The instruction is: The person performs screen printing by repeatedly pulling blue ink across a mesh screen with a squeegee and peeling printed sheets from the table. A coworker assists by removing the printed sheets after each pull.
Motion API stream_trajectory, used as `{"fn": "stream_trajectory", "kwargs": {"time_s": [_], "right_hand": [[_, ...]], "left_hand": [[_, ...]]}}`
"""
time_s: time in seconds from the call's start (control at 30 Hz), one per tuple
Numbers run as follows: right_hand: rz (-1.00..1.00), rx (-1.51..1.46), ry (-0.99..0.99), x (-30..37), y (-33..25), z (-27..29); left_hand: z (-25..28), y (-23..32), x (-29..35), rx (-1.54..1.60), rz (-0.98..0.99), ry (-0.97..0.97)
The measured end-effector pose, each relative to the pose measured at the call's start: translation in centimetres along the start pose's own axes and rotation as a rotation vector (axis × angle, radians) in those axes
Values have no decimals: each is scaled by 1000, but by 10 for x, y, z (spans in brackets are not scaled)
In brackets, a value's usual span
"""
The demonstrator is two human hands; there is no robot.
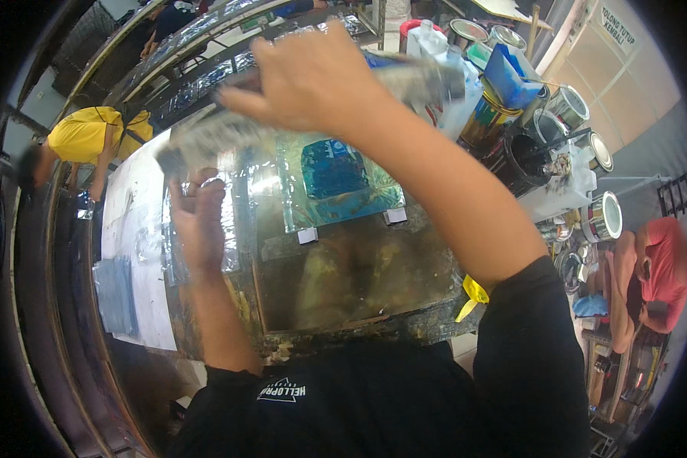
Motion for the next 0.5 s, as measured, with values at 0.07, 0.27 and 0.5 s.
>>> {"fn": "stream_trajectory", "kwargs": {"time_s": [0.07,0.27,0.5], "right_hand": [[0,4,-120,30,-9,-32],[-30,-159,-648,124,-9,-154],[-164,-51,-524,175,-30,-182]], "left_hand": [[5,-5,8,-90,179,-143],[24,-82,86,-753,320,-146],[30,-99,105,-1185,221,-137]]}}
Point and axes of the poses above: each hand's wrist, its own x-axis away from the middle knuckle, its own z-axis out of the back of the hand, y = z × x, the point moved 10 cm from there along -x, towards the middle knuckle, and after that the axes turned 11 degrees about -y, right-handed, at the moved point
